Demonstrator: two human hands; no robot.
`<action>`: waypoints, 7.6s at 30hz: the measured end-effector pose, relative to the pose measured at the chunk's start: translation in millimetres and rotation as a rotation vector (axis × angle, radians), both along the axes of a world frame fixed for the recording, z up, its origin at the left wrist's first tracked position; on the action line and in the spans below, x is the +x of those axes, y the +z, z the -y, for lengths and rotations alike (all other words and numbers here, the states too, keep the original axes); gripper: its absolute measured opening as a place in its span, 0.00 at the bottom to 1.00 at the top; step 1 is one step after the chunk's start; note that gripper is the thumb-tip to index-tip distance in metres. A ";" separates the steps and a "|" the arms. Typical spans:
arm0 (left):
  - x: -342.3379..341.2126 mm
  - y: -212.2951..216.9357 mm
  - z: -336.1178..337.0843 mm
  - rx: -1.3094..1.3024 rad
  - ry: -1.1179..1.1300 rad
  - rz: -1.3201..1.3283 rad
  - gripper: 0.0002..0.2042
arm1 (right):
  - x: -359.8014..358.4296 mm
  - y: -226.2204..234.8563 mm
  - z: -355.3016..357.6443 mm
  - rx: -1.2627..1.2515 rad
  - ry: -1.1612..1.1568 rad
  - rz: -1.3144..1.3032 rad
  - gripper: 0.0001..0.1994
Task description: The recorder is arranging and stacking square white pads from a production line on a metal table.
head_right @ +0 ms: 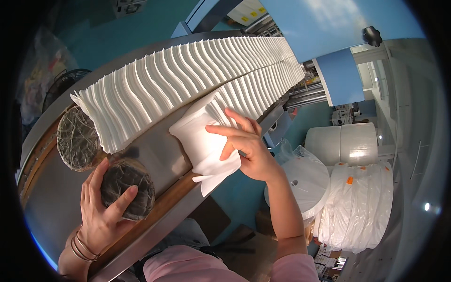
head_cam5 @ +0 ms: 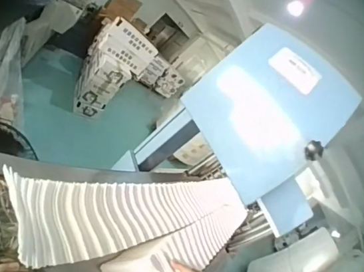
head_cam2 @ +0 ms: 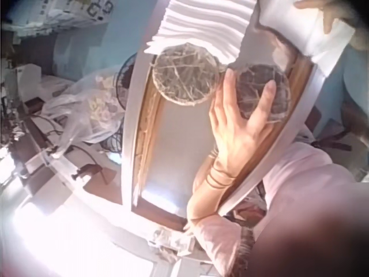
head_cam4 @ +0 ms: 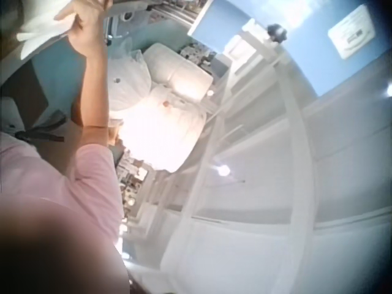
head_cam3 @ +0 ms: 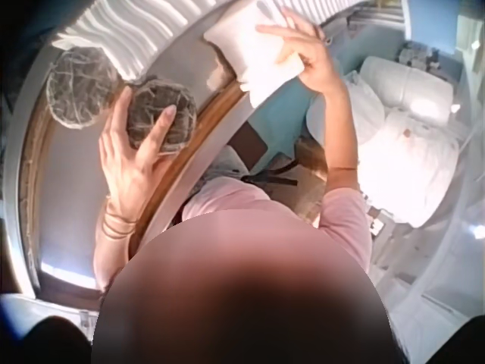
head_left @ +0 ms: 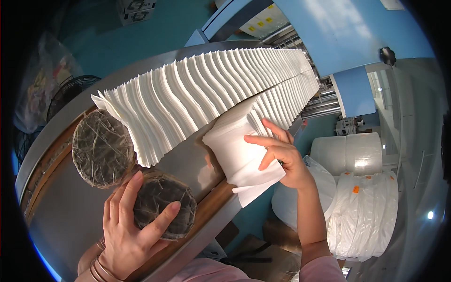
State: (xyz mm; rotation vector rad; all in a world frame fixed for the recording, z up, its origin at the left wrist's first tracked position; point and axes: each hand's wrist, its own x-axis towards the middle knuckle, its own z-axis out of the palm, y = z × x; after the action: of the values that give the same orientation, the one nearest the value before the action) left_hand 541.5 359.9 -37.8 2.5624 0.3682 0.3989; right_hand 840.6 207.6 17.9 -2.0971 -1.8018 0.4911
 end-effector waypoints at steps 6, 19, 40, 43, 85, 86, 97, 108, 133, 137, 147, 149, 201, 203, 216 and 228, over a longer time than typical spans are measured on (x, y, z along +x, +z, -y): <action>1.3 1.2 -0.2 0.002 -0.004 0.014 0.37 | -6.6 -14.5 1.5 0.138 -0.149 -0.154 0.08; 2.9 5.3 2.5 -0.039 0.019 -0.004 0.41 | -27.4 -14.4 -5.2 0.232 -0.237 0.166 0.14; 39.3 20.0 25.4 -0.017 0.046 0.104 0.35 | -39.7 -8.3 3.9 0.155 -0.148 0.290 0.33; 55.6 19.2 38.5 0.030 0.054 0.121 0.33 | -35.7 -13.2 10.0 0.181 -0.127 0.300 0.34; 620.1 -119.9 621.8 -0.495 -0.932 -0.357 0.20 | 431.2 -235.3 865.2 0.002 -1.442 -0.296 0.23; 649.2 -102.1 627.4 -0.500 -0.931 -0.359 0.20 | 449.8 -235.3 884.4 -0.012 -1.465 -0.310 0.23; 887.6 -139.1 682.3 -0.513 -0.758 -0.656 0.22 | 573.8 -409.1 1048.9 -0.167 -1.612 -0.523 0.26; 1063.4 -163.0 767.6 -0.734 -0.182 -0.548 0.24 | 927.5 -471.9 1182.9 -0.273 -1.381 -0.251 0.27; 1558.5 -369.0 784.0 -0.215 -0.459 -0.624 0.17 | 1478.9 -508.4 1108.0 0.027 -1.284 -0.782 0.22; 1626.8 -422.0 817.8 -0.243 -0.454 -0.495 0.16 | 1538.8 -504.1 1139.2 -0.059 -1.340 -0.700 0.23; 1782.6 -258.5 858.4 -0.639 0.330 -0.539 0.22 | 1855.8 -542.5 1082.9 -0.446 -1.105 -0.257 0.21; 1783.9 -262.9 864.8 -0.543 0.409 -0.407 0.22 | 1931.7 -439.6 966.1 -0.061 -1.005 -0.248 0.23; 2150.3 -324.1 961.8 -0.914 1.911 0.022 0.18 | 2362.3 -315.1 494.6 0.021 -0.505 -0.163 0.27; 2148.8 -324.3 970.4 -0.935 1.965 0.085 0.18 | 2367.2 -314.7 484.4 -0.152 -0.356 -0.545 0.19; 2107.3 -256.8 994.6 -0.952 2.124 0.162 0.18 | 2111.0 -214.9 522.4 -0.430 -0.127 -0.929 0.14; 1957.8 -231.3 1140.7 -1.160 2.223 0.601 0.25 | 1709.9 -248.1 613.9 -1.569 0.126 -0.861 0.27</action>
State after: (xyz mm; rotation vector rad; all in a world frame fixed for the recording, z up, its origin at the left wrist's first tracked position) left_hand 2499.4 -780.8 -269.1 0.0145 2.1014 1.0367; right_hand 2550.5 -406.3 -230.2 -1.6767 -0.9036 2.9210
